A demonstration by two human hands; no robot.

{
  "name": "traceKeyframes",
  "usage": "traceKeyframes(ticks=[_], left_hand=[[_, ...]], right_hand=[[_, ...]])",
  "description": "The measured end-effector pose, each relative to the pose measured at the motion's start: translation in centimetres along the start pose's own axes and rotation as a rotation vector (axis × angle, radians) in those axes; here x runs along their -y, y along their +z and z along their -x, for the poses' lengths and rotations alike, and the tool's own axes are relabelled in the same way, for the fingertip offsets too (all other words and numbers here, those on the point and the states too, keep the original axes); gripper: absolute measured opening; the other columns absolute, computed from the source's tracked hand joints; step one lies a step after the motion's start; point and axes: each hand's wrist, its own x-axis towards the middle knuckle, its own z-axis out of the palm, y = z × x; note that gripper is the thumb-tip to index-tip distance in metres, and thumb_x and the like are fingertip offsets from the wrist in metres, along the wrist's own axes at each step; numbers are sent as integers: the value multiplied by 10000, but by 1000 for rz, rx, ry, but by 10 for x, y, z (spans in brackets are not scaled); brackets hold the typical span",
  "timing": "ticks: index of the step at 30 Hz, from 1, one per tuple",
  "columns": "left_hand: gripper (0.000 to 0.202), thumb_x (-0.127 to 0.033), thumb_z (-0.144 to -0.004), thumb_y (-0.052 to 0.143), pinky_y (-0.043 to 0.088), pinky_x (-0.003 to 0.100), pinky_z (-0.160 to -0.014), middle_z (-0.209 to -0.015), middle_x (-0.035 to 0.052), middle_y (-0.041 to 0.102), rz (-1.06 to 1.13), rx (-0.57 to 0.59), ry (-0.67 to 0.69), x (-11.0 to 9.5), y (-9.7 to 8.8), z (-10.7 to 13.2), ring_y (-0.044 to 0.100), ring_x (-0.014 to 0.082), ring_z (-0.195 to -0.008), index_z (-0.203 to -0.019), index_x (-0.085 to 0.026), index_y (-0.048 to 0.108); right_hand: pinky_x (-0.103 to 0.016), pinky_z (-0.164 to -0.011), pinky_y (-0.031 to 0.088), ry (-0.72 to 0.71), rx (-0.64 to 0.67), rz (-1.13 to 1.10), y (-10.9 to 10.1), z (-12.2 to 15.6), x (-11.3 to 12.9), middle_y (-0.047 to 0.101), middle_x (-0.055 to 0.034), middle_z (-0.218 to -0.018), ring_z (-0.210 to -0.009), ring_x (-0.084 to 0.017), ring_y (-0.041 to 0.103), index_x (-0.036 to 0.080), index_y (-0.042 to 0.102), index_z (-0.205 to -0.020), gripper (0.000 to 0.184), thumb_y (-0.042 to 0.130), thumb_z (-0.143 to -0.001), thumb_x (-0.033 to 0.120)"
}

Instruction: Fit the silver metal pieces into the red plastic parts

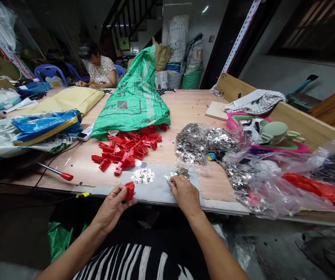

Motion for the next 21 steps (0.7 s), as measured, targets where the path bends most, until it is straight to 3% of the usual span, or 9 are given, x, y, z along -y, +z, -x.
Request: traceKeyframes(ticks=[3,5,8,14,18,21], left_hand=[[271,-384,-749,708,542,284,-681,-817,1,612,2,57,-39,4,3,4,633,154,-820,-764,-178,531],[262,-375,-755,702,517,238,-610,-801,13,618,-51,74,-33,7,5,5,632,137,-747,-779,-171,540],[262,-321,-715,740,489,202,-557,-798,13,622,-209,58,96,13,6,2,614,107,-663,-820,-162,561],[477,-249,-680,764,546,303,-797,-931,12,655,-542,-11,355,22,2,-3,677,154,-828,-1082,-217,508],[381,-279,-695,752,551,307,-779,-954,31,662,-736,-31,458,24,1,-4,675,163,-814,-1013,-204,557],[302,-275,-706,741,551,293,-739,-907,28,669,-809,-28,520,25,3,-4,669,166,-785,-954,-199,585]], right_hand=[[-243,-545,397,9,20,-3,1,-2,1,654,-11,-906,-742,-167,622,235,612,-913,102,520,-874,255],[-244,-546,402,22,19,-20,1,-1,2,654,-9,-904,-727,-164,623,232,607,-889,87,524,-868,246],[-251,-571,421,15,16,-39,1,4,6,658,-12,-892,-749,-174,630,228,610,-864,95,516,-873,239],[-268,-698,472,-69,38,-127,-6,18,7,673,-9,-998,-893,-183,644,246,629,-982,161,484,-917,269],[-276,-679,472,10,24,-86,-12,15,0,676,-6,-1022,-890,-192,648,249,630,-1007,164,506,-901,266],[-268,-644,457,-12,46,-53,-11,10,0,682,-8,-963,-847,-191,644,246,641,-948,134,532,-877,274]])
